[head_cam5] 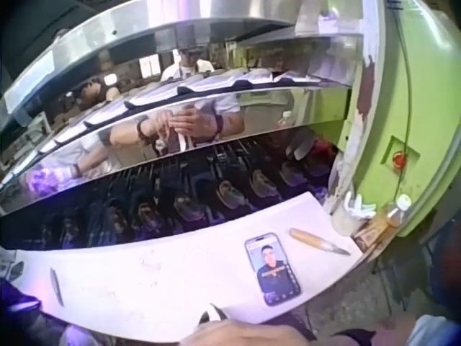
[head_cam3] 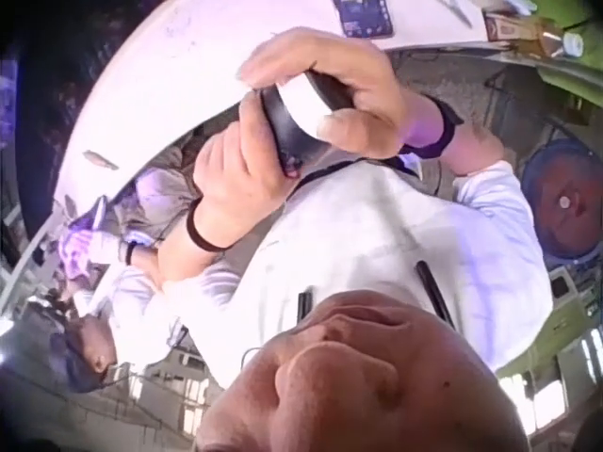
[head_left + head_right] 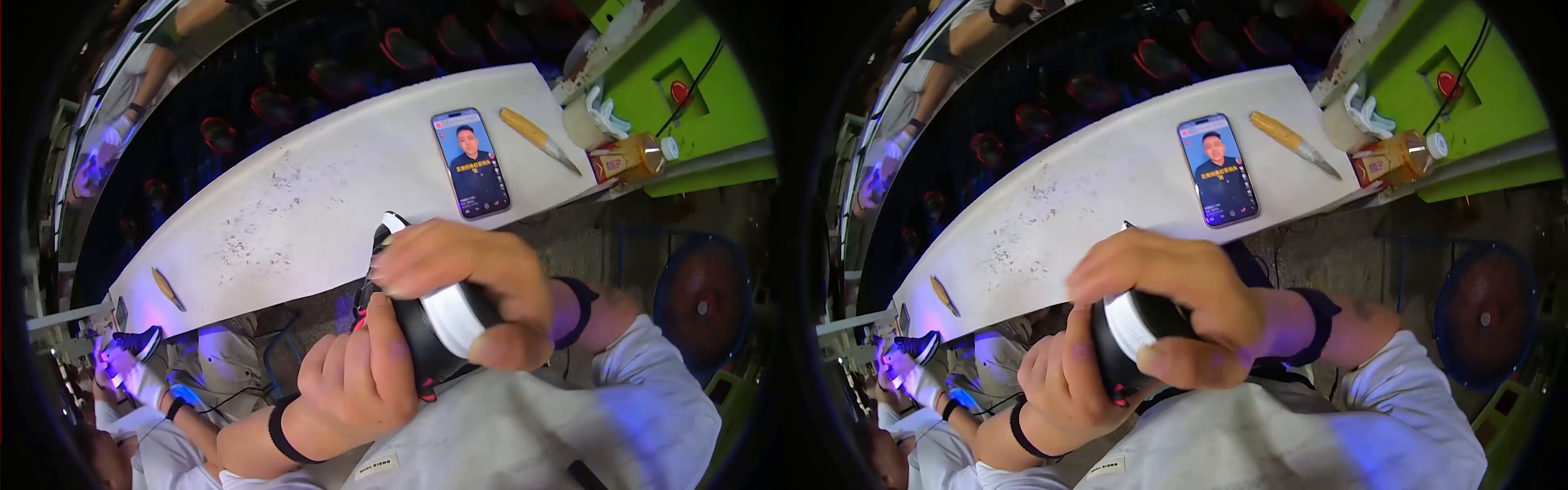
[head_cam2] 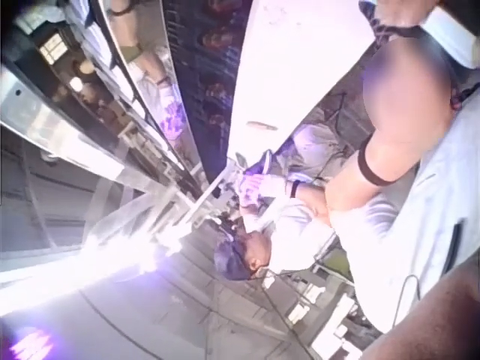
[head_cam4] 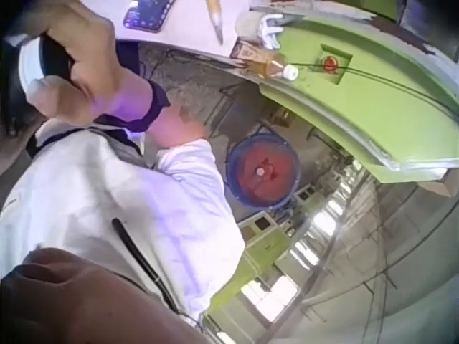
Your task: Assembling shoe soles and uppers on a production line.
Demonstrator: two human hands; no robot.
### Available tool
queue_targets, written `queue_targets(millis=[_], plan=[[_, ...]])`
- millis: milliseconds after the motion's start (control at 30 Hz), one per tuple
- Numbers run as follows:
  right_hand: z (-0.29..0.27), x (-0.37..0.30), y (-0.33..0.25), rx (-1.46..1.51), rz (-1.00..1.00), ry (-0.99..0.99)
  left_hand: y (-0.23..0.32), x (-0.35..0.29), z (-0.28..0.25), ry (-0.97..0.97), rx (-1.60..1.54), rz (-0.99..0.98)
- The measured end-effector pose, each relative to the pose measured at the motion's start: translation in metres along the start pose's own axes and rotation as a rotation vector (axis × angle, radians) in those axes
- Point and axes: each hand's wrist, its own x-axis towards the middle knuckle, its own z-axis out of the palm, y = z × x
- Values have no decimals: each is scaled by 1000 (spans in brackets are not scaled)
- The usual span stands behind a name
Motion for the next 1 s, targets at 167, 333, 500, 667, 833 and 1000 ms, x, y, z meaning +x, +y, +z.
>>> queue_targets(millis=[167, 333, 500, 667, 833, 1000], plan=[[-9, 3, 8, -35, -77, -246, -7, 3, 0, 47, 11, 166], [4, -10, -11, -207, -67, -260, -57, -10, 0, -124, -518, 204], [0, -12, 57, -639, 46, -104, -68, -46, 5, 107, -954, -734], [30, -1, 79, -690, 137, -164, -94, -75, -7, -290, -781, -887], [42, 24, 91, -697, 335, -245, -100, -90, -5, -223, -843, -939], [17, 23, 91, -603, 343, -257, -126, -59, 12, -146, -893, -875]])
